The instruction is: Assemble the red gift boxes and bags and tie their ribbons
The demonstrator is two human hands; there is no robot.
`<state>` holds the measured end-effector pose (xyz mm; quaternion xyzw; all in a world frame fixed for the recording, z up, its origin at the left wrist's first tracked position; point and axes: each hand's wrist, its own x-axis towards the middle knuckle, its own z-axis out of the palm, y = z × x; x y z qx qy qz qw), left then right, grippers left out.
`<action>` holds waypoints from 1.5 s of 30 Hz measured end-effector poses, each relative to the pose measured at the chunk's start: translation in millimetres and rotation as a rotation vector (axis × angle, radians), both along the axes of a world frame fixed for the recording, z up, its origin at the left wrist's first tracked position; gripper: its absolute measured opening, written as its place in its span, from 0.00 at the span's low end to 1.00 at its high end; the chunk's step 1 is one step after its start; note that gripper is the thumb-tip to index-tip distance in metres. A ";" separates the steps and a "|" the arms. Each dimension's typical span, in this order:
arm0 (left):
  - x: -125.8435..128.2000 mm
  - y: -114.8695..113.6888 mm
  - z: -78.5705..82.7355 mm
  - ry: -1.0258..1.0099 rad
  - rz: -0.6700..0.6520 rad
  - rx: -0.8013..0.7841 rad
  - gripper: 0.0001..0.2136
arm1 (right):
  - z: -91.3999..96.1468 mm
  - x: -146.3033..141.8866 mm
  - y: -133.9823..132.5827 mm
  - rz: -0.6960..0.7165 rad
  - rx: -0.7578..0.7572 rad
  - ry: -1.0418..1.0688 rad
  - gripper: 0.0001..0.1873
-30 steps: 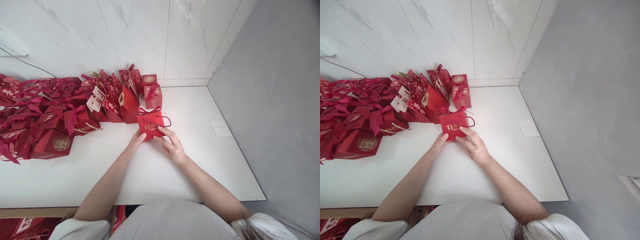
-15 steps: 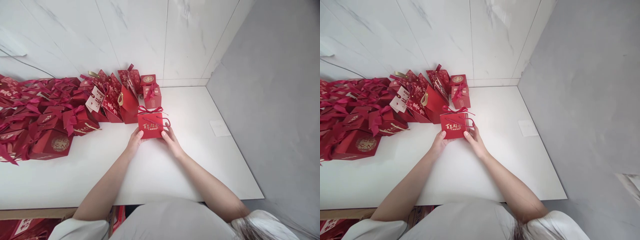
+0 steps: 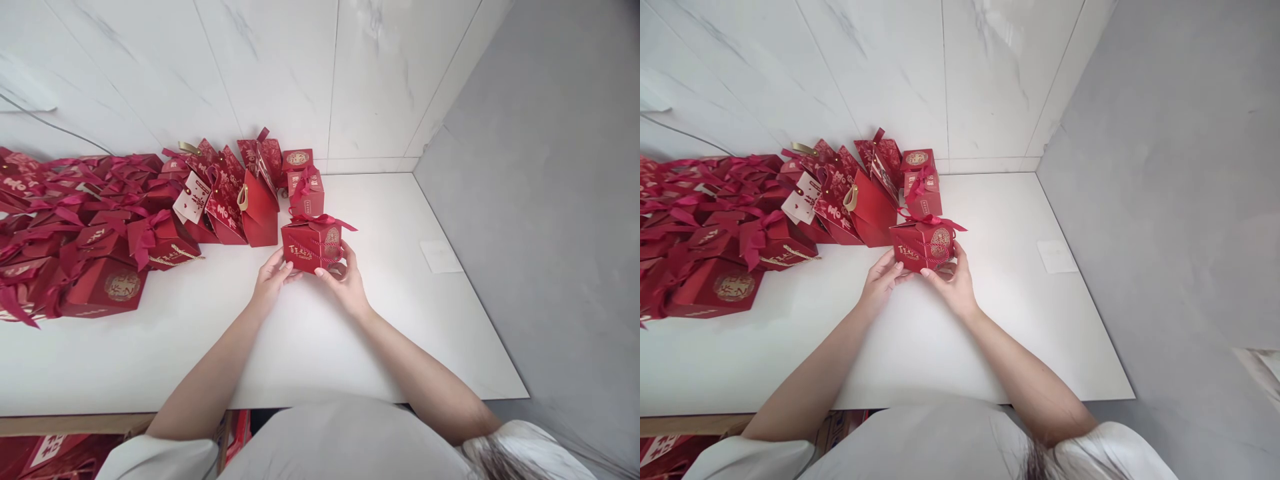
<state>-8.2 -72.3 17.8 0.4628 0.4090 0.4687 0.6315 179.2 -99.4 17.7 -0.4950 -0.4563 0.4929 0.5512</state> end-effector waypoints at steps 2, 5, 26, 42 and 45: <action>2.9 -1.5 -1.0 0.013 -0.002 0.080 0.34 | -1.1 -0.1 1.0 -0.038 0.046 -0.022 0.56; 7.7 -3.2 -3.0 0.017 -0.068 0.195 0.45 | -3.0 0.3 0.9 -0.059 0.132 -0.099 0.54; -1.9 3.1 -8.0 -0.009 -0.066 -0.037 0.32 | 5.0 6.0 -4.3 -0.108 0.350 -0.290 0.20; -4.9 6.2 -0.1 -0.040 -0.115 -0.192 0.34 | 1.0 5.0 -7.4 -0.044 0.480 -0.480 0.34; -6.1 6.8 -3.1 -0.057 -0.122 -0.157 0.37 | 1.2 5.8 -6.8 -0.119 0.546 -0.594 0.34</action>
